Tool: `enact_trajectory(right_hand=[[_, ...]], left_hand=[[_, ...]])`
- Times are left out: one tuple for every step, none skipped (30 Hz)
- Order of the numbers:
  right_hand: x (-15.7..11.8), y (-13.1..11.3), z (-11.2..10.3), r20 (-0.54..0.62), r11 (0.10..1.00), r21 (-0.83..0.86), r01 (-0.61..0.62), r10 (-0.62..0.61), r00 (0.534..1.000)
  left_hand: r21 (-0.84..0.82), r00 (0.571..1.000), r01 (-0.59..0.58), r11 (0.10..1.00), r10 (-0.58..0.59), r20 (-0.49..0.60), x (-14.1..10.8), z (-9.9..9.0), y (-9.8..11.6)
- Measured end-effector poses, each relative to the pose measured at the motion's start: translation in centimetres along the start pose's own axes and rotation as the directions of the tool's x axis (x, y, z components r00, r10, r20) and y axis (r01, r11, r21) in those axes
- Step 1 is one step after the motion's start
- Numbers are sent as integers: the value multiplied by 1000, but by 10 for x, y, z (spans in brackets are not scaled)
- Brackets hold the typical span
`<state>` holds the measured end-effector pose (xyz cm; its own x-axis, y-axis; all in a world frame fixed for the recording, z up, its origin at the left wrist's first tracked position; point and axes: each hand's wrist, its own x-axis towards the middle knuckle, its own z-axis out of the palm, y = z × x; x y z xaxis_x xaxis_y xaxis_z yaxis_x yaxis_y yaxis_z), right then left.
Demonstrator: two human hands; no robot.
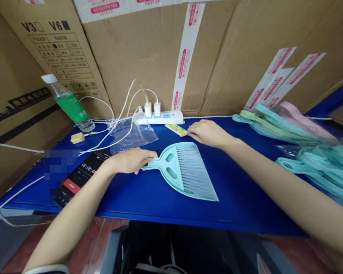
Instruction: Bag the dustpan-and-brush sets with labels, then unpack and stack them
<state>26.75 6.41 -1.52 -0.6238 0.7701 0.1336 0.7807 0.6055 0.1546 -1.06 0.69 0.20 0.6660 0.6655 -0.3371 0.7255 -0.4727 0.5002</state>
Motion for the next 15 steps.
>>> enact_trajectory(right_hand=[[-5,-1,-4,-19,1000,-2,-6,6,1000],[-10,-1,-9,-39,1000,-2,-14,14,999],[-16,-2,-15,-59,1000,0,-25,25,998],[-23,-4,-20,-78,999,4,-37,37,996],[-30,-7,-25,-96,999,7,-48,49,994],[-38,-11,-29,-116,998,17,-54,56,992],[-45,-16,-32,-135,998,32,-50,54,989],[-53,-22,-34,-158,998,55,-37,45,986],[-61,-29,-34,-185,996,90,-3,20,982],[-68,-36,-32,-200,993,113,39,-16,980],[-74,-44,-29,-204,990,113,84,-60,977],[-80,-52,-25,-195,987,100,124,-103,975],[-85,-60,-21,-182,985,83,154,-137,974],[-89,-66,-17,-169,982,70,178,-164,972],[-92,-72,-13,-166,979,58,196,-185,969]], left_hand=[[1,1000,0,1000,0,-2,0,0,0],[2,1000,0,1000,0,-4,0,0,1],[2,1000,0,1000,0,-5,0,0,1],[3,1000,1,1000,-1,-5,0,0,1],[3,1000,4,1000,-4,-3,0,-1,2],[2,1000,6,1000,-6,0,0,-1,2],[0,1000,6,1000,-6,4,0,-1,3],[-1,1000,3,1000,-3,10,0,-2,3],[-3,1000,-2,1000,3,13,0,-2,4],[-4,1000,-10,1000,10,16,0,-3,4],[-5,1000,-17,1000,18,16,-1,-3,4],[-5,1000,-23,1000,23,17,-1,-3,4],[-3,1000,-26,1000,26,17,-1,-3,4],[0,999,-30,1000,30,17,-1,-3,3],[3,999,-34,999,34,17,-1,-3,3]])
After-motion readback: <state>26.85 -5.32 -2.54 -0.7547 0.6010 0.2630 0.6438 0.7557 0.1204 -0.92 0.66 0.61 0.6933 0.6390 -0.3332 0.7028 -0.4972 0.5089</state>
